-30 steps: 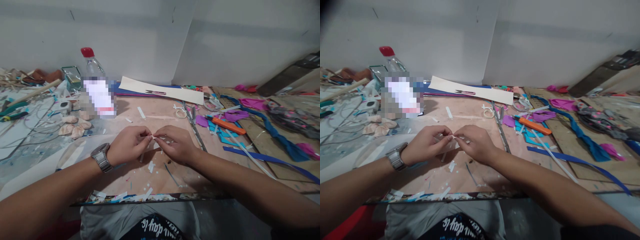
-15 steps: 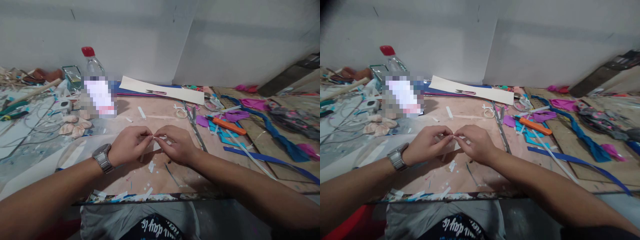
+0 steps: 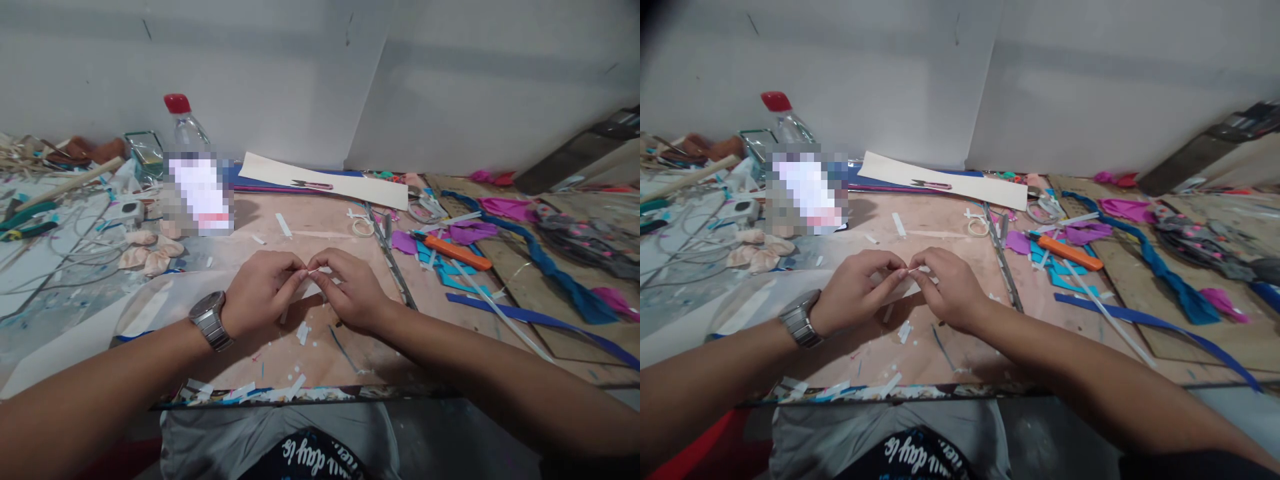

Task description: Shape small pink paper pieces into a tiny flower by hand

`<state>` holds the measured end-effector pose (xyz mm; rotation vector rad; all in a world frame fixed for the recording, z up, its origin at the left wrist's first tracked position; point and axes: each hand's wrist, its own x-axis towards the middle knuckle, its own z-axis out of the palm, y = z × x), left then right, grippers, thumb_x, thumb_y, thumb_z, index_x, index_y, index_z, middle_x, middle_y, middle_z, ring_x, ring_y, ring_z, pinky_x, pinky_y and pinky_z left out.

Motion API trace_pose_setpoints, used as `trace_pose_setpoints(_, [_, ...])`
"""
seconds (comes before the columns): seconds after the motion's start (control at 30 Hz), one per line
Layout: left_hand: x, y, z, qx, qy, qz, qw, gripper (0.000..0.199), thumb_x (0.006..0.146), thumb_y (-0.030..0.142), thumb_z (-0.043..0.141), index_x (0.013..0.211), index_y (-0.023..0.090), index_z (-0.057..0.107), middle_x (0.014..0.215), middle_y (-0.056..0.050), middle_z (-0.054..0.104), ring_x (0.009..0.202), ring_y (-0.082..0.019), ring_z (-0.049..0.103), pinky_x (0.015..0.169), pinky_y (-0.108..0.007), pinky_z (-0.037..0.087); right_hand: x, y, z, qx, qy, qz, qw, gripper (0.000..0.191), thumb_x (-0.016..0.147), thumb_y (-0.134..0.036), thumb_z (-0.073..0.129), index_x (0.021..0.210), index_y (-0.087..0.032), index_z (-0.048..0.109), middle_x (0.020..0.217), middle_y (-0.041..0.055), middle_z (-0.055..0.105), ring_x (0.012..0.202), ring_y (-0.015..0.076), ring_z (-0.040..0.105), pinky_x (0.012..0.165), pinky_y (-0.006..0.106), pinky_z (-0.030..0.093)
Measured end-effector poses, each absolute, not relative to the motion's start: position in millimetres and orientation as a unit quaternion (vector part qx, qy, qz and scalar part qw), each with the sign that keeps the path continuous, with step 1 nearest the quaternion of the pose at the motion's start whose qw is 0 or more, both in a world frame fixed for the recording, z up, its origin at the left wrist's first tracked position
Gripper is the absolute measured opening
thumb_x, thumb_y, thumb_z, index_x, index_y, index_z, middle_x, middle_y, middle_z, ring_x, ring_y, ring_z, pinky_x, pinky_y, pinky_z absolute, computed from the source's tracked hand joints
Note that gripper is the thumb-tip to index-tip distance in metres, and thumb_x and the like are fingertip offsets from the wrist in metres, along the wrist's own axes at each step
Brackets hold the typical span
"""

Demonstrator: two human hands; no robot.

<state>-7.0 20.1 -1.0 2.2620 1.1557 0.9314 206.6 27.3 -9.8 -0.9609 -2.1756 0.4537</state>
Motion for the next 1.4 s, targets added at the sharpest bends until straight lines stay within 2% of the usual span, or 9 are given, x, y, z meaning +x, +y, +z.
trace_pose_setpoints(0.3, [-9.0, 21.4, -4.7, 0.839, 0.404, 0.333, 0.146, 0.029, 0.105, 0.037, 0.053, 0.095, 0.02, 0.074, 0.088, -0.003, 0.078, 0.083, -0.021, 0.067, 0.08, -0.037, 0.045, 205.9, 27.4, -6.5, -0.346, -0.856, 0.136, 0.36, 0.013, 0.103, -0.027, 0.058, 0.097, -0.019, 0.067, 0.094, 0.0072, 0.074, 0.089, 0.0217, 0.065, 0.084, 0.037, 0.049])
trace_pose_setpoints(0.77, [-6.0, 22.7, -10.6, 0.856, 0.373, 0.348, 0.082, 0.033, 0.107, 0.039, 0.052, 0.09, 0.019, 0.071, 0.081, -0.004, 0.073, 0.077, -0.021, 0.064, 0.083, -0.039, 0.043, 204.1, 25.5, -10.1, -0.393, -0.814, 0.261, 0.338, 0.013, 0.102, -0.027, 0.054, 0.093, -0.02, 0.061, 0.093, 0.0053, 0.068, 0.09, 0.021, 0.062, 0.083, 0.035, 0.046])
trace_pose_setpoints(0.9, [-8.1, 24.8, -13.4, 0.864, 0.368, 0.338, 0.062, 0.03, 0.108, 0.034, 0.052, 0.089, 0.018, 0.07, 0.083, -0.004, 0.073, 0.079, -0.021, 0.064, 0.084, -0.04, 0.043, 204.5, 26.9, -11.4, -0.394, -0.814, 0.26, 0.338, 0.012, 0.101, -0.027, 0.057, 0.094, -0.02, 0.063, 0.095, 0.0056, 0.069, 0.092, 0.0206, 0.062, 0.083, 0.035, 0.046])
trace_pose_setpoints(1.03, [-10.2, 25.9, -14.5, 0.876, 0.359, 0.318, 0.05, 0.023, 0.105, 0.028, 0.052, 0.093, 0.018, 0.069, 0.086, -0.005, 0.073, 0.081, -0.022, 0.064, 0.085, -0.042, 0.043, 205.3, 28.8, -12.3, -0.384, -0.829, 0.224, 0.339, 0.009, 0.099, -0.026, 0.059, 0.094, -0.02, 0.065, 0.094, 0.0061, 0.068, 0.093, 0.0217, 0.06, 0.084, 0.036, 0.045])
trace_pose_setpoints(1.17, [-9.3, 24.8, -12.3, 0.89, 0.341, 0.301, 0.036, 0.016, 0.101, 0.028, 0.057, 0.094, 0.02, 0.068, 0.085, -0.004, 0.072, 0.083, -0.022, 0.065, 0.089, -0.042, 0.043, 203.8, 28.3, -11.5, -0.395, -0.822, 0.254, 0.323, 0.011, 0.096, -0.019, 0.055, 0.088, -0.021, 0.062, 0.089, 0.0043, 0.066, 0.09, 0.0209, 0.059, 0.081, 0.035, 0.044])
trace_pose_setpoints(1.4, [-8.8, 24.0, -10.6, 0.883, 0.368, 0.283, 0.063, 0.026, 0.107, 0.028, 0.047, 0.096, 0.019, 0.069, 0.091, -0.005, 0.074, 0.087, -0.022, 0.066, 0.092, -0.043, 0.042, 204.7, 29.6, -11.6, -0.414, -0.802, 0.277, 0.331, 0.011, 0.095, -0.02, 0.056, 0.086, -0.021, 0.063, 0.087, 0.0027, 0.067, 0.087, 0.02, 0.06, 0.08, 0.034, 0.044])
